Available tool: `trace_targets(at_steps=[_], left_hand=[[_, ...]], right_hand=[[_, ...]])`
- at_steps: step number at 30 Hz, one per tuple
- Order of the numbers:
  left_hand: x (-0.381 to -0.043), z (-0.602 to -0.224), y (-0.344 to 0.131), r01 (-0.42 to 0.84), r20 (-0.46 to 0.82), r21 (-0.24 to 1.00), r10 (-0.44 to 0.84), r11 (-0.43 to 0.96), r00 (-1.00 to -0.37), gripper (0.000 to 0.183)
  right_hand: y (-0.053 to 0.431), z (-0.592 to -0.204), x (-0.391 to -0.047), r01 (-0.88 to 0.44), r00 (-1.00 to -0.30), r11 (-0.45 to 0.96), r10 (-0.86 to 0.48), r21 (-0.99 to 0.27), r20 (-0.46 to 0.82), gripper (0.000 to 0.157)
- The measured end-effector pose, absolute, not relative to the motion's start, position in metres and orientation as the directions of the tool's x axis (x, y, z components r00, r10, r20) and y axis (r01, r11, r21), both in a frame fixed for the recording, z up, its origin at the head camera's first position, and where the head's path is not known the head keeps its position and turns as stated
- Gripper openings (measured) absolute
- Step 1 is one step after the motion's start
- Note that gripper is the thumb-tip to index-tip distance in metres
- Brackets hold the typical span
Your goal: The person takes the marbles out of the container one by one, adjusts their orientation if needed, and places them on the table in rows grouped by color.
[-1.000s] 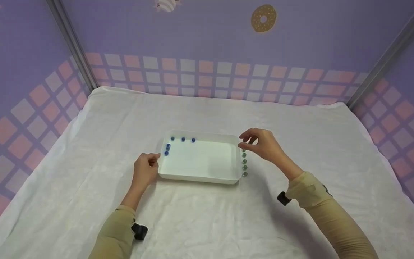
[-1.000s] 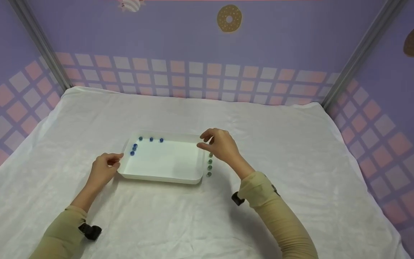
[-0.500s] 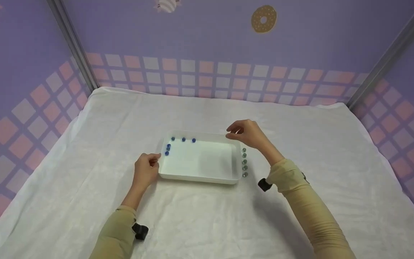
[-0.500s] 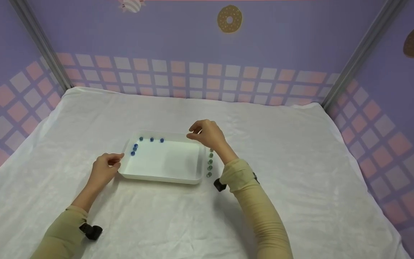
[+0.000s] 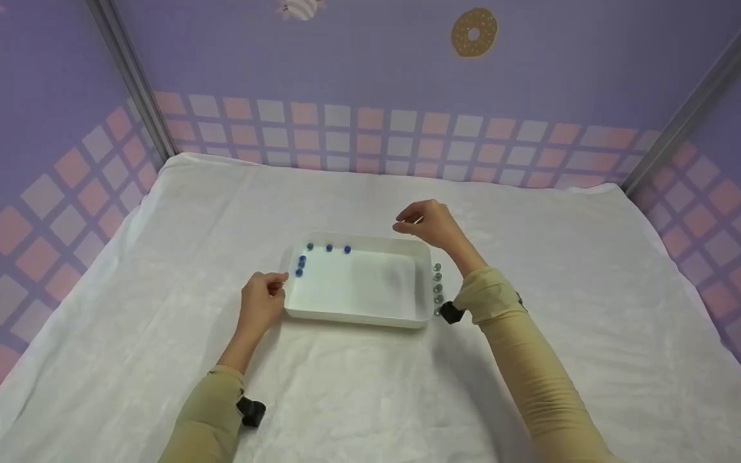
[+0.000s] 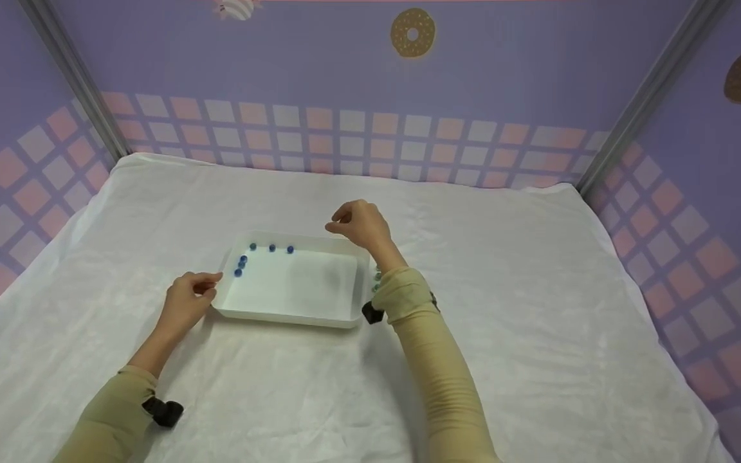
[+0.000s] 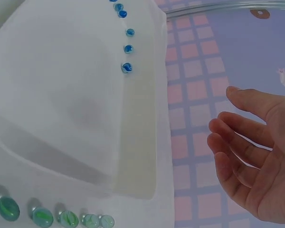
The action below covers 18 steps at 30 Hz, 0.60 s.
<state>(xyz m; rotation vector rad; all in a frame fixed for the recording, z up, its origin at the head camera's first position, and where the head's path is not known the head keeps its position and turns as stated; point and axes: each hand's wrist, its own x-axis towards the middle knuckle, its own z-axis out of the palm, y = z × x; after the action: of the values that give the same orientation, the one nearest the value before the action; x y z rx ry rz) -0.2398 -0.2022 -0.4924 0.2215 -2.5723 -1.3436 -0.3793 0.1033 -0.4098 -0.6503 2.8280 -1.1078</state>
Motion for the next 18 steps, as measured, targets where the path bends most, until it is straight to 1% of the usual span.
trace_targets(at_steps=[6, 12, 18], left_hand=[[-0.240, -0.492, -0.202, -0.041, 0.120, 0.823, -0.243, 0.567, -0.963, 0.034], [-0.240, -0.492, -0.201, -0.056, 0.103, 0.823, -0.246, 0.566, -0.964, 0.036], [-0.240, -0.491, -0.201, -0.051, 0.111, 0.822, -0.248, 0.568, -0.962, 0.035]], right_hand=[[0.090, -0.413, -0.385, -0.337, -0.925, 0.675, -0.367, -0.656, 0.097, 0.026], [0.078, -0.416, -0.390, -0.283, -0.946, 0.707, -0.316, -0.648, 0.069, 0.029], [0.068, -0.416, -0.393, -0.262, -0.956, 0.727, -0.285, -0.635, 0.069, 0.031]])
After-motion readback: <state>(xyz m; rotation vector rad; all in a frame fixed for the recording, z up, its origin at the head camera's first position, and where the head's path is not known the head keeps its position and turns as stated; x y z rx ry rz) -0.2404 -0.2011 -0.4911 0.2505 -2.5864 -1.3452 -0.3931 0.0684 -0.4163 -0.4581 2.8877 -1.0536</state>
